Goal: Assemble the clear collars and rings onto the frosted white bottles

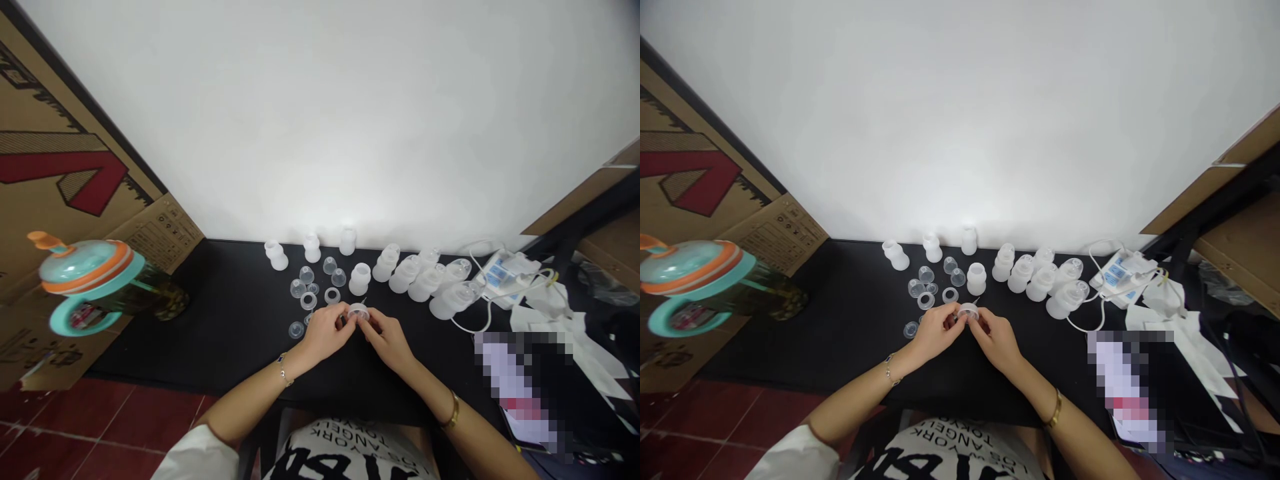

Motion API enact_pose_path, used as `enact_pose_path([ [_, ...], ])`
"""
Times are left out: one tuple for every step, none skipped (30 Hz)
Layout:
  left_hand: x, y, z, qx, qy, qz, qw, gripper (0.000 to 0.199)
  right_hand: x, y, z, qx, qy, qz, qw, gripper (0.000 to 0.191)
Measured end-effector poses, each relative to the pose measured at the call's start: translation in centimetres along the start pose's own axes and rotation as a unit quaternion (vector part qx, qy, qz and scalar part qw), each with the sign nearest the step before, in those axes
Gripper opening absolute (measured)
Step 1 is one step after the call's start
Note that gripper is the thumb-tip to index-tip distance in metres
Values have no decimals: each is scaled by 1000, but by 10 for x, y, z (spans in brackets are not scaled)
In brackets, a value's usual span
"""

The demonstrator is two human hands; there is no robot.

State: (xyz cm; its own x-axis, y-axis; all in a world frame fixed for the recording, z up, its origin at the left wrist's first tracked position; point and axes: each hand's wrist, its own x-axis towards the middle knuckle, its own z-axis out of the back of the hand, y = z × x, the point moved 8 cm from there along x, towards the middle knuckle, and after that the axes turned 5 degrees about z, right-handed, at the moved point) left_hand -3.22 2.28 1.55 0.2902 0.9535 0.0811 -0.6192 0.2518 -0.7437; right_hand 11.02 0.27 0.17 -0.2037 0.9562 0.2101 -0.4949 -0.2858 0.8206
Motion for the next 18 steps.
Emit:
enact_pose_path([
  [0, 0, 0, -3, 2, -1, 1000, 22, 0, 0, 0, -5, -2, 2, 1000, 35],
  [0, 0, 0, -7, 3, 0, 1000, 22, 0, 0, 0, -10, -3, 3, 1000, 35],
  [0, -1, 0, -10, 4, 1, 1000, 22, 0, 0, 0, -14, -4, 4, 1000, 35],
  [0, -1, 1, -13, 4, 1, 1000, 22, 0, 0, 0, -18, -5, 5, 1000, 35],
  [1, -1, 1, -15, 4, 2, 1000, 23, 0, 0, 1, -21, -7, 7, 1000, 35],
  [1, -1, 1, -19, 4, 3, 1000, 23, 0, 0, 1, -25, -9, 9, 1000, 35],
  [1, 0, 1, -22, 5, 4, 1000, 23, 0, 1, 1, -28, -11, 12, 999, 35],
  [1, 0, 1, -26, 6, 6, 1000, 23, 0, 1, 2, -30, -12, 14, 999, 36],
  [1, 0, 0, -31, 7, 7, 999, 23, 0, 2, 2, -33, -13, 17, 999, 36],
  [1, 0, 0, -36, 9, 9, 999, 23, 0, 2, 2, -35, -13, 19, 999, 36],
  [1, 1, 0, -41, 10, 10, 999, 23, 0, 3, 2, -37, -13, 21, 999, 36],
  [1, 1, 0, -45, 10, 11, 999, 23, 0, 3, 3, -40, -14, 22, 999, 37],
  [1, 1, 0, -50, 12, 11, 999, 23, 1, 4, 3, -43, -15, 22, 999, 37],
  [1, 1, -1, -54, 13, 12, 998, 23, 1, 4, 4, -46, -15, 23, 999, 37],
  [1, 1, -1, -58, 14, 14, 998, 23, 1, 5, 4, -49, -16, 24, 998, 37],
  [1, 1, -1, -62, 15, 16, 998, 23, 1, 6, 4, -52, -17, 24, 998, 37],
  [2, 1, -1, -65, 16, 17, 998, 23, 1, 6, 5, -55, -17, 24, 998, 37],
  [2, 1, 0, -68, 17, 18, 997, 24, 1, 6, 5, -58, -17, 25, 998, 37],
])
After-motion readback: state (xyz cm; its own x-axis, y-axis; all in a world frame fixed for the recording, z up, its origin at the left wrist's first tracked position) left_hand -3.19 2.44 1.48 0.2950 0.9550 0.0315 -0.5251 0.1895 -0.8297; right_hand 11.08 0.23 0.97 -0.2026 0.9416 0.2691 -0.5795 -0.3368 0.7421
